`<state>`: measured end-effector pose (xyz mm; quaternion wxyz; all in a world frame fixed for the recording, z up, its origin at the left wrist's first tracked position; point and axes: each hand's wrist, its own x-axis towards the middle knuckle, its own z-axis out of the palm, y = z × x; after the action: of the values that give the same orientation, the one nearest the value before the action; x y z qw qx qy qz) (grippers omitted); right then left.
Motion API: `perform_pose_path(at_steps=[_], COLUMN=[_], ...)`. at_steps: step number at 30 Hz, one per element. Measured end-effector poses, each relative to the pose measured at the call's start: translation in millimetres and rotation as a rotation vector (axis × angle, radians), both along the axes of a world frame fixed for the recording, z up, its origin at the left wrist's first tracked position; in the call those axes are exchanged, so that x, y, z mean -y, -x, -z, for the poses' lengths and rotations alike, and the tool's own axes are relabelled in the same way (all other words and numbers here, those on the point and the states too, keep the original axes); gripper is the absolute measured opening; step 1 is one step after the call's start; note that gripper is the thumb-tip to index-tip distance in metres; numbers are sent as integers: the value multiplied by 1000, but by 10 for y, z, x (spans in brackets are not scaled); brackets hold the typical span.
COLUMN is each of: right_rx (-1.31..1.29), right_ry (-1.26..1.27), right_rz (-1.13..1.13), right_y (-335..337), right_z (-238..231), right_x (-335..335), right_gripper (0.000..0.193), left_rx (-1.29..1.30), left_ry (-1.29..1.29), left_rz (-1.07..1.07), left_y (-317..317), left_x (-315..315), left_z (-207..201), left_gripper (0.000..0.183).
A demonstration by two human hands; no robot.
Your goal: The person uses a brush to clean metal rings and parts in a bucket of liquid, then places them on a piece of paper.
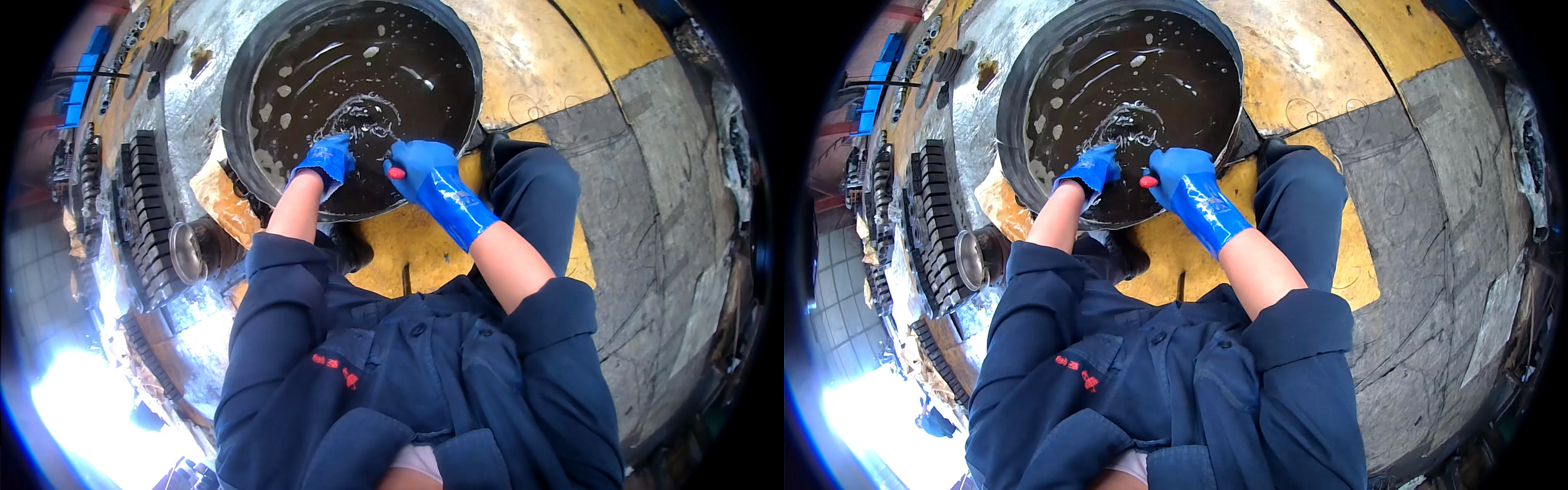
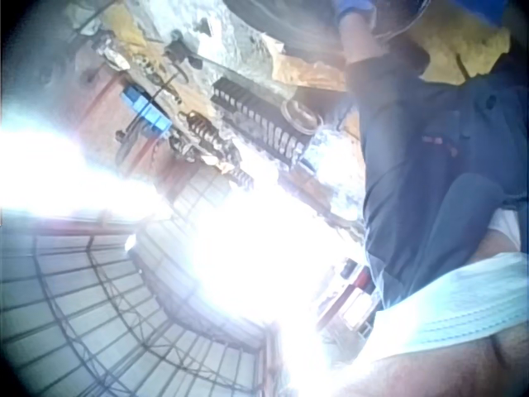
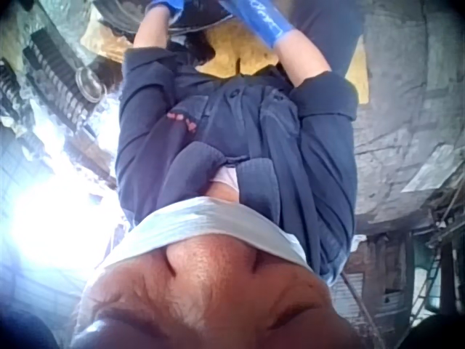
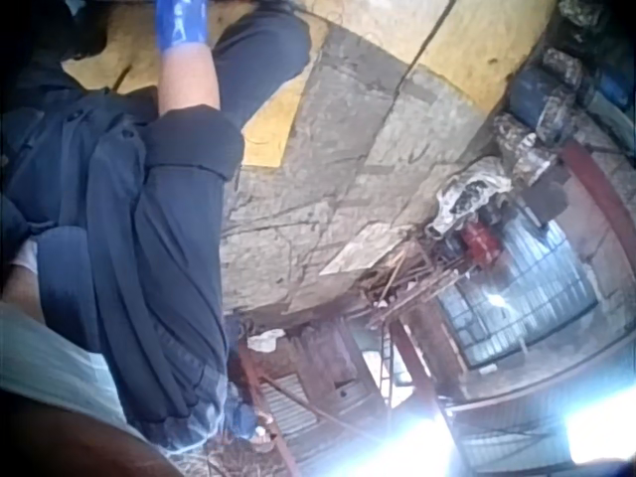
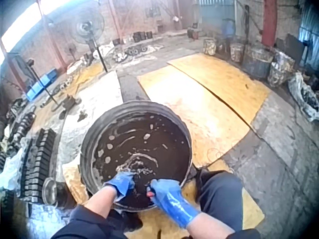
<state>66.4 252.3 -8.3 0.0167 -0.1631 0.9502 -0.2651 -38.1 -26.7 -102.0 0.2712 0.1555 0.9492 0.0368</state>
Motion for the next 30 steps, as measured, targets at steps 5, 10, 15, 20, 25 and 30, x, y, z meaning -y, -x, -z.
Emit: perform_pose_path(at_steps=[5,10,15,20,25,30], right_rx=[-10,-12,118,150,53,107], right_ry=[8,10,-13,-45,-2,-62], right_rz=[27,13,0,-14,25,39], right_y=[-8,10,-6,38,8,27], right_z=[-3,58,-56,-210,-38,-80], right_x=[-30,2,-39,70,-6,19], right_gripper=[26,25,30,30,24,25], left_rx=[-16,29,-39,-5,113,165], left_ry=[-67,127,141,131,103,90], left_rz=[-77,44,65,72,77,142], left_y=[51,72,202,386,518,340], left_x=[-109,-157,-460,-138,-141,-138], left_z=[-231,-337,-488,-439,-553,-541], left_gripper=[40,32,25,31,34,40])
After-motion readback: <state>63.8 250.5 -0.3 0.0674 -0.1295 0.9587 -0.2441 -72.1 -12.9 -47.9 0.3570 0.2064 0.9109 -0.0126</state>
